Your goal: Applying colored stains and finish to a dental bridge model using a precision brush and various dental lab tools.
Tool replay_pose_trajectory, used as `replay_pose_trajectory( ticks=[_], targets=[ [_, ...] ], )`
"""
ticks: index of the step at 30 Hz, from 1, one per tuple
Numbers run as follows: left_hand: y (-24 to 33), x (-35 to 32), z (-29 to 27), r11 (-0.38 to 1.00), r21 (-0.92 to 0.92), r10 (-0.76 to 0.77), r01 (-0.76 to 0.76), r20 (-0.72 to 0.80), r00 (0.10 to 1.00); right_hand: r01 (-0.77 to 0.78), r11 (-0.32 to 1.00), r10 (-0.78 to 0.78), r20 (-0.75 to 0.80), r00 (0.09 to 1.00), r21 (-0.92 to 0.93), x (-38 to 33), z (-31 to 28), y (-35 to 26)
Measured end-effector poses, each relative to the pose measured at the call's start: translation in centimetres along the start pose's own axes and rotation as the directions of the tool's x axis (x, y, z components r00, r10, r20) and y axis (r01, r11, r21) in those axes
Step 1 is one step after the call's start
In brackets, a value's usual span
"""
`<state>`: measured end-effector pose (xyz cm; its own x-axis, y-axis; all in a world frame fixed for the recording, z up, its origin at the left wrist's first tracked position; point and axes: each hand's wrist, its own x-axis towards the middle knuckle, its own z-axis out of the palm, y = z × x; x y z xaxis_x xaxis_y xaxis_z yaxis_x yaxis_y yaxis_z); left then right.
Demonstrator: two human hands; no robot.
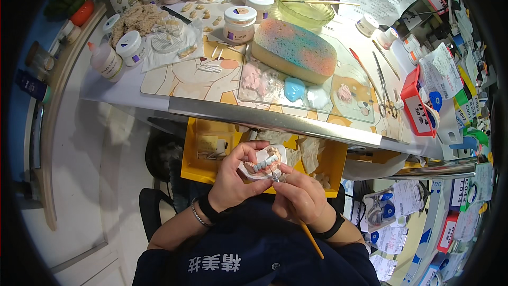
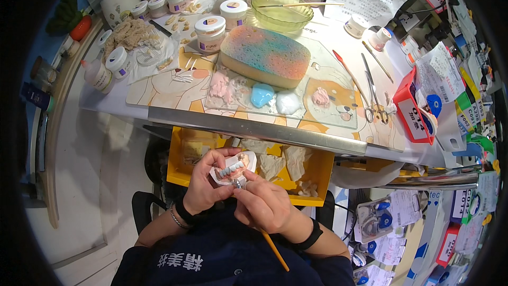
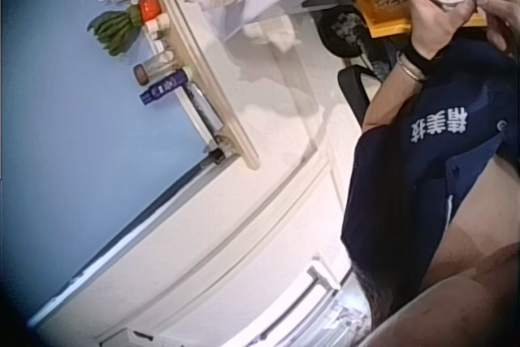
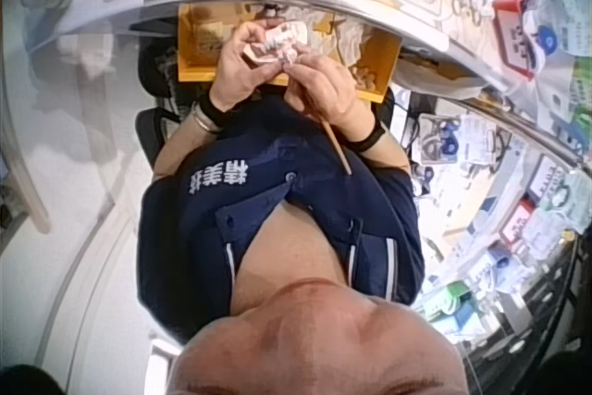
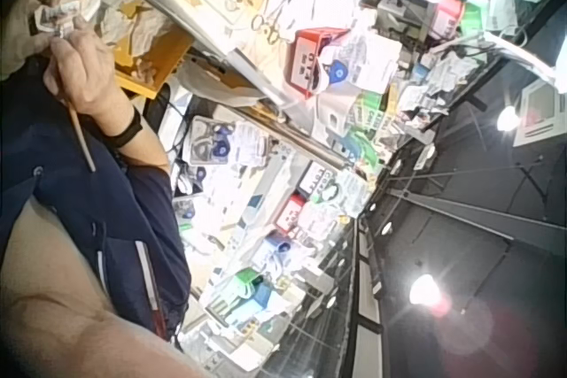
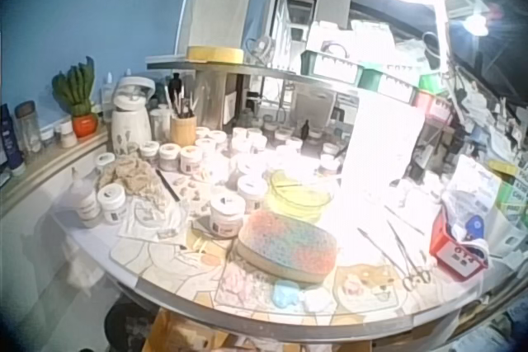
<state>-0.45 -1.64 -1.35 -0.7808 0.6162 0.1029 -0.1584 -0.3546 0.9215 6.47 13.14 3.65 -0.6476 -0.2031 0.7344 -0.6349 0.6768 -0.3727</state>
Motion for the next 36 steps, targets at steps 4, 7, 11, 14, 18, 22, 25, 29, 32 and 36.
replay_pose_trajectory(
  ticks=[4,7,11,14,18,22,25,29,32,36],
  targets=[
    [-0.04,0.02,0.03,1.000,-0.017,-0.007,0.007,-0.002,1.000,-0.005,1.000,0.005,0.003,1.000,0.006,-0.19,0.06,0.05],
    [-0.03,0.02,0.04,1.000,-0.022,-0.001,0.001,0.000,1.000,0.001,1.000,-0.001,0.000,1.000,0.006,-0.26,0.12,0.12],
    [0.02,0.01,0.12,1.000,-0.024,-0.002,0.002,-0.005,1.000,0.001,1.000,-0.001,0.000,1.000,0.005,-0.27,0.11,0.10],
    [0.01,0.01,0.12,1.000,-0.027,-0.004,0.003,-0.010,1.000,0.000,1.000,0.000,0.002,1.000,0.003,-0.17,0.05,0.07],
    [0.03,0.02,0.06,1.000,-0.009,0.004,-0.004,-0.003,1.000,0.000,1.000,0.000,0.010,1.000,0.003,-0.11,-0.03,0.04],
    [0.05,0.01,0.09,1.000,-0.015,0.005,-0.005,-0.008,1.000,0.003,1.000,-0.003,0.000,1.000,0.003,-0.06,0.03,0.07],
    [0.01,0.03,0.10,1.000,-0.001,0.009,-0.009,-0.013,1.000,0.003,1.000,-0.003,0.004,1.000,0.011,-0.01,-0.01,0.09],
    [0.04,0.06,0.13,1.000,-0.010,0.009,-0.009,-0.016,1.000,0.009,1.000,-0.009,-0.003,1.000,0.009,0.04,0.01,0.12],
    [-0.03,0.12,0.09,0.999,0.017,0.029,-0.029,-0.008,1.000,0.012,1.000,-0.012,-0.002,1.000,0.014,0.08,-0.03,0.13],
    [-0.12,0.12,0.11,0.999,0.011,0.030,-0.030,-0.015,0.999,0.014,1.000,-0.014,0.001,1.000,0.025,0.18,-0.09,0.12]
  ],
)
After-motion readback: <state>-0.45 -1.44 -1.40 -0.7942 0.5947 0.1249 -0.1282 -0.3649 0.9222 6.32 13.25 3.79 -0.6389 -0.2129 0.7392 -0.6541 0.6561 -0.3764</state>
